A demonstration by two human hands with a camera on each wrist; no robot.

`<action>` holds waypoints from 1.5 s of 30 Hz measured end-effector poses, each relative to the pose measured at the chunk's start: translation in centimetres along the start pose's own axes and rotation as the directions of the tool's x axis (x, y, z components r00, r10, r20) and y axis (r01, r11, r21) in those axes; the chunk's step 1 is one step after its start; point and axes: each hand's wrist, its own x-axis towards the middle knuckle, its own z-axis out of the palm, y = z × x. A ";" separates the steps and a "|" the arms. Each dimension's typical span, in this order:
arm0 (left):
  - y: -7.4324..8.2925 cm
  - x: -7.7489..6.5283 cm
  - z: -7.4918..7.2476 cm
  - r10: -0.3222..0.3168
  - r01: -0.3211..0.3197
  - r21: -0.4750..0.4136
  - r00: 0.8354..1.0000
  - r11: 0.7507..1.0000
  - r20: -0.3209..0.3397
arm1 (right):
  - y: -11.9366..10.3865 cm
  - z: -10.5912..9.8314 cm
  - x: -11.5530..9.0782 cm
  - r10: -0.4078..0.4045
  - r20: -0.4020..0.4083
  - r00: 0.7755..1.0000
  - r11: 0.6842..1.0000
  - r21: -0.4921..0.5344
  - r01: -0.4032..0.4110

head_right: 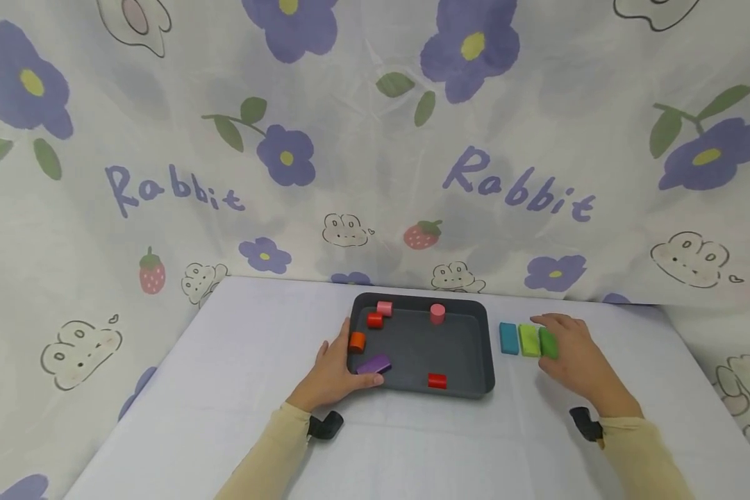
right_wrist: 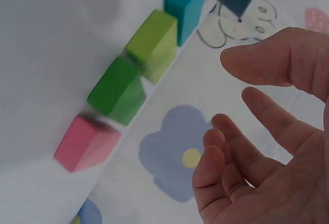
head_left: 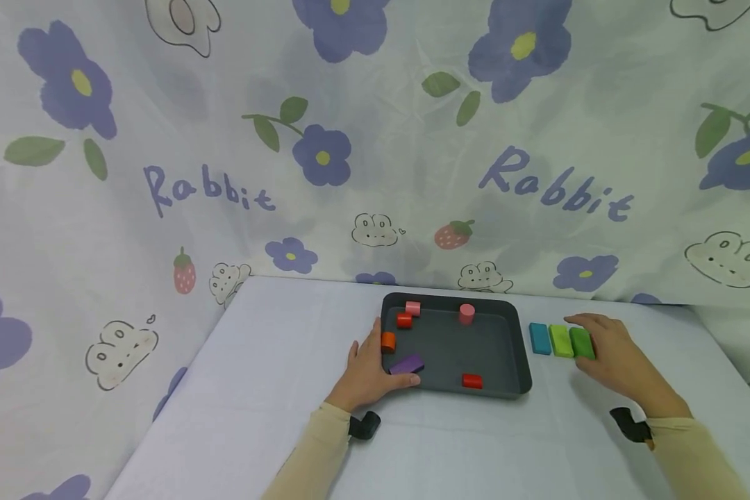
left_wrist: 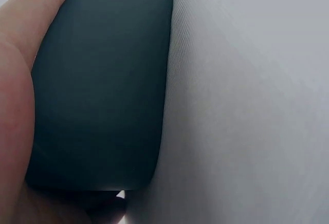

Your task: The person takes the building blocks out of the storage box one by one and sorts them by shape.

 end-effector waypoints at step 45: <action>0.1 0.1 0.0 0.012 -0.011 0.011 1.000 1.000 -0.010 | -15.0 7.4 4.1 0.023 -0.086 0.996 0.989 0.147 -0.010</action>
